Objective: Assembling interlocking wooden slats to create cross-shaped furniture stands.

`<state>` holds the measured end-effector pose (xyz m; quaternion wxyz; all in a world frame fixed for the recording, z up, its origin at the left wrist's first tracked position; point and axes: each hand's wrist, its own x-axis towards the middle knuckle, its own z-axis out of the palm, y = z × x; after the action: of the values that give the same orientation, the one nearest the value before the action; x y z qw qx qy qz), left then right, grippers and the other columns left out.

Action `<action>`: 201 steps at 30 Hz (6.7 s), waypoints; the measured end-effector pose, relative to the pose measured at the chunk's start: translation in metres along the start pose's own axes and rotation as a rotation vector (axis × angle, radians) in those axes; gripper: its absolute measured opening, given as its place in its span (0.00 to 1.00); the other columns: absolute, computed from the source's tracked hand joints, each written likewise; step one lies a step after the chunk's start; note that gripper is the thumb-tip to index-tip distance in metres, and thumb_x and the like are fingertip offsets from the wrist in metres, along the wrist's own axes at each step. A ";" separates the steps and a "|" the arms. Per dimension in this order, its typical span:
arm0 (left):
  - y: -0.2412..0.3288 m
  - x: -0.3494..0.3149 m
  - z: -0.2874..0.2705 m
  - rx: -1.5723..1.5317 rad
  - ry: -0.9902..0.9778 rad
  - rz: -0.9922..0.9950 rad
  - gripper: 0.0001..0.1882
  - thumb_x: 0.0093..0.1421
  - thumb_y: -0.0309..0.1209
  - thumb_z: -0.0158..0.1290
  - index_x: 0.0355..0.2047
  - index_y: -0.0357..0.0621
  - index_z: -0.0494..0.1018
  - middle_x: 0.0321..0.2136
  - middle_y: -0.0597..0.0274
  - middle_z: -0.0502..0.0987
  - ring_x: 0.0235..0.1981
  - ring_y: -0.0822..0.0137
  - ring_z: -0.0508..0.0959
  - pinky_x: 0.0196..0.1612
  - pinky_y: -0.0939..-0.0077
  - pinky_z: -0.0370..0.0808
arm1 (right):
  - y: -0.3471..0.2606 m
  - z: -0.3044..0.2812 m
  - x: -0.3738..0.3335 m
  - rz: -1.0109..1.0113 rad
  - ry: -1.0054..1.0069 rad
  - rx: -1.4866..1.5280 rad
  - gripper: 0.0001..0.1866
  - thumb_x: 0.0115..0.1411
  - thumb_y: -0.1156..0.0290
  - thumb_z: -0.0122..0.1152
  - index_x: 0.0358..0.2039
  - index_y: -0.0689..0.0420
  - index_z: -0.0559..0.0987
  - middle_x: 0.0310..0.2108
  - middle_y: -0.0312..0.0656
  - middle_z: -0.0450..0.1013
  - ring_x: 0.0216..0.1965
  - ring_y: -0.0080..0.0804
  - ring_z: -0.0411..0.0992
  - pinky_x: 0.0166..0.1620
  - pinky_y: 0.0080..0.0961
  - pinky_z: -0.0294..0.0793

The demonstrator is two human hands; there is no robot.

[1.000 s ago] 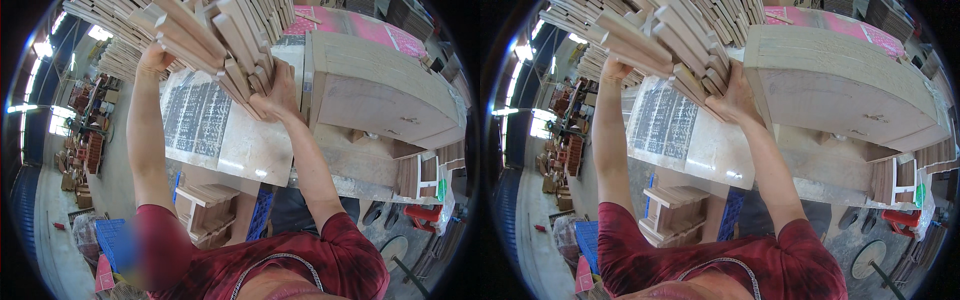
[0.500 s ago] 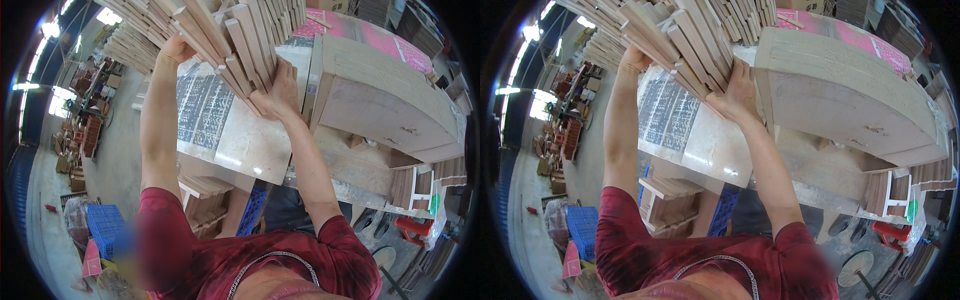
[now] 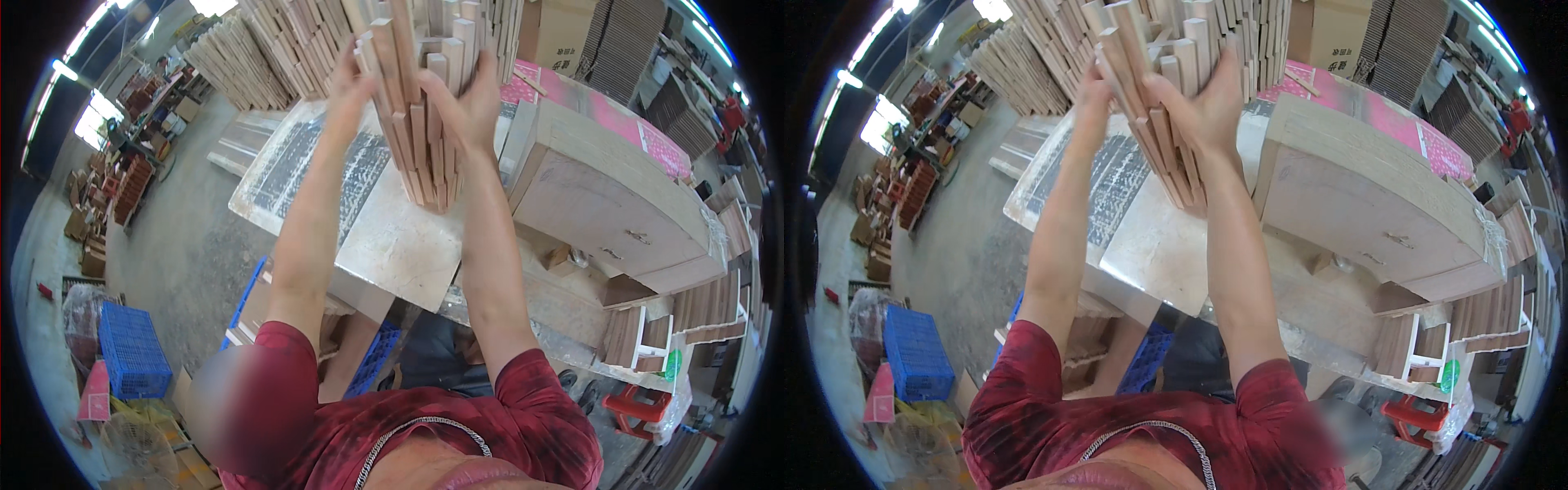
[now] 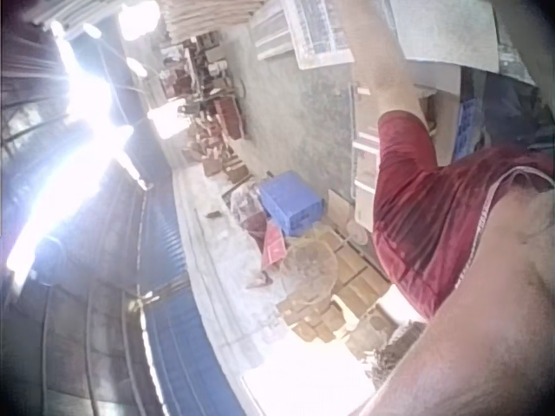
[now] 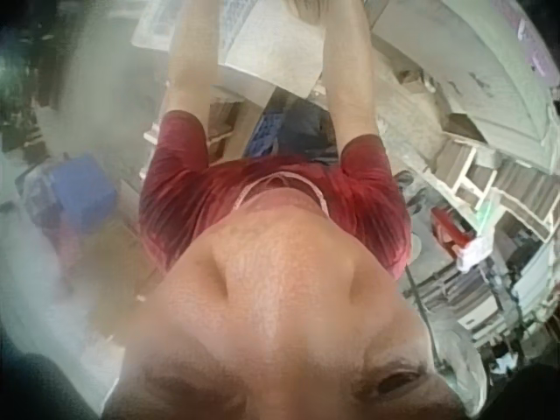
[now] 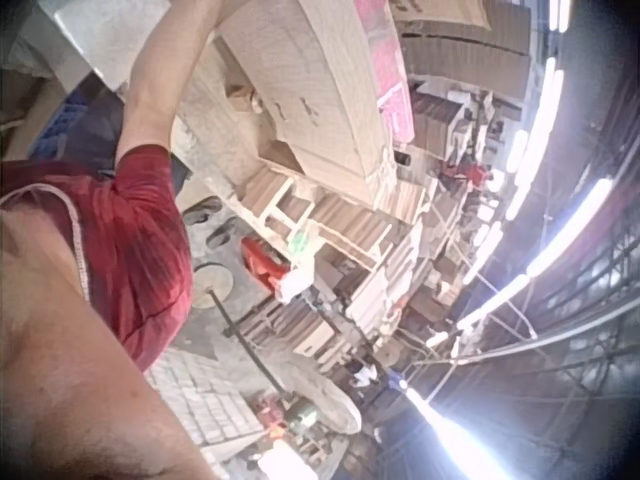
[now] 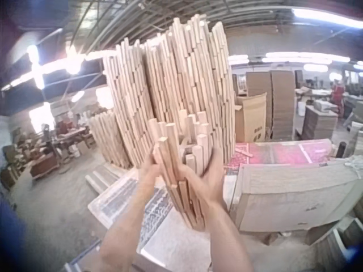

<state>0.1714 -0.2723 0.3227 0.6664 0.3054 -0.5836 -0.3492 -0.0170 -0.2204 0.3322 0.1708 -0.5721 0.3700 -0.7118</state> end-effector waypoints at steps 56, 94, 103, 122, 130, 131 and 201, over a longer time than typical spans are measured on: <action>0.203 -0.396 -0.148 1.686 0.081 -0.579 0.28 0.45 0.42 0.71 0.45 0.40 0.81 0.41 0.47 0.82 0.51 0.49 0.78 0.56 0.60 0.73 | -0.049 -0.636 -0.179 0.547 -1.119 -1.564 0.20 0.55 0.76 0.62 0.50 0.59 0.75 0.46 0.53 0.72 0.51 0.56 0.70 0.52 0.50 0.70; 0.132 -0.417 0.126 0.435 -0.706 0.218 0.15 0.53 0.37 0.66 0.35 0.39 0.80 0.32 0.56 0.82 0.34 0.55 0.81 0.50 0.59 0.76 | -0.111 -0.359 -0.315 0.842 -0.625 -0.137 0.19 0.57 0.72 0.71 0.47 0.64 0.78 0.34 0.37 0.78 0.36 0.20 0.74 0.40 0.21 0.73; 0.049 -0.385 0.151 0.165 -0.927 -0.607 0.16 0.62 0.42 0.61 0.35 0.40 0.83 0.21 0.65 0.80 0.22 0.78 0.73 0.27 0.78 0.69 | -0.081 -0.349 -0.317 0.990 -0.455 0.262 0.12 0.61 0.69 0.66 0.43 0.61 0.80 0.34 0.36 0.78 0.35 0.20 0.73 0.39 0.18 0.71; -0.023 -0.347 0.190 -0.483 -0.391 -0.980 0.19 0.61 0.40 0.63 0.42 0.35 0.81 0.34 0.56 0.84 0.32 0.66 0.83 0.37 0.73 0.78 | 0.003 -0.338 -0.285 0.852 -0.017 0.412 0.10 0.64 0.68 0.60 0.32 0.63 0.80 0.25 0.37 0.75 0.24 0.22 0.70 0.29 0.21 0.66; -0.031 -0.311 0.228 0.421 -0.483 -0.265 0.19 0.59 0.39 0.62 0.35 0.30 0.78 0.26 0.45 0.80 0.28 0.55 0.82 0.35 0.64 0.76 | 0.038 -0.327 -0.219 0.717 0.240 0.274 0.20 0.68 0.62 0.48 0.35 0.69 0.78 0.24 0.47 0.76 0.22 0.31 0.73 0.26 0.26 0.69; -0.038 -0.306 0.231 0.445 -0.477 -0.225 0.19 0.59 0.39 0.62 0.33 0.31 0.77 0.24 0.43 0.79 0.27 0.52 0.81 0.34 0.62 0.75 | 0.040 -0.323 -0.213 0.692 0.306 0.192 0.20 0.68 0.62 0.46 0.35 0.68 0.78 0.24 0.47 0.76 0.21 0.31 0.72 0.26 0.26 0.70; 0.237 -0.440 -0.162 1.833 -0.046 -0.739 0.28 0.53 0.45 0.64 0.50 0.42 0.78 0.46 0.44 0.80 0.50 0.45 0.78 0.53 0.56 0.74 | -0.051 -0.249 -0.269 0.385 -0.855 -0.560 0.22 0.56 0.64 0.70 0.47 0.64 0.78 0.38 0.52 0.80 0.35 0.43 0.80 0.40 0.34 0.78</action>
<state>0.3250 0.2241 0.2457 0.0097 0.8595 -0.5089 0.0458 -0.1650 0.0755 0.1654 0.2740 -0.7561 0.5411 -0.2459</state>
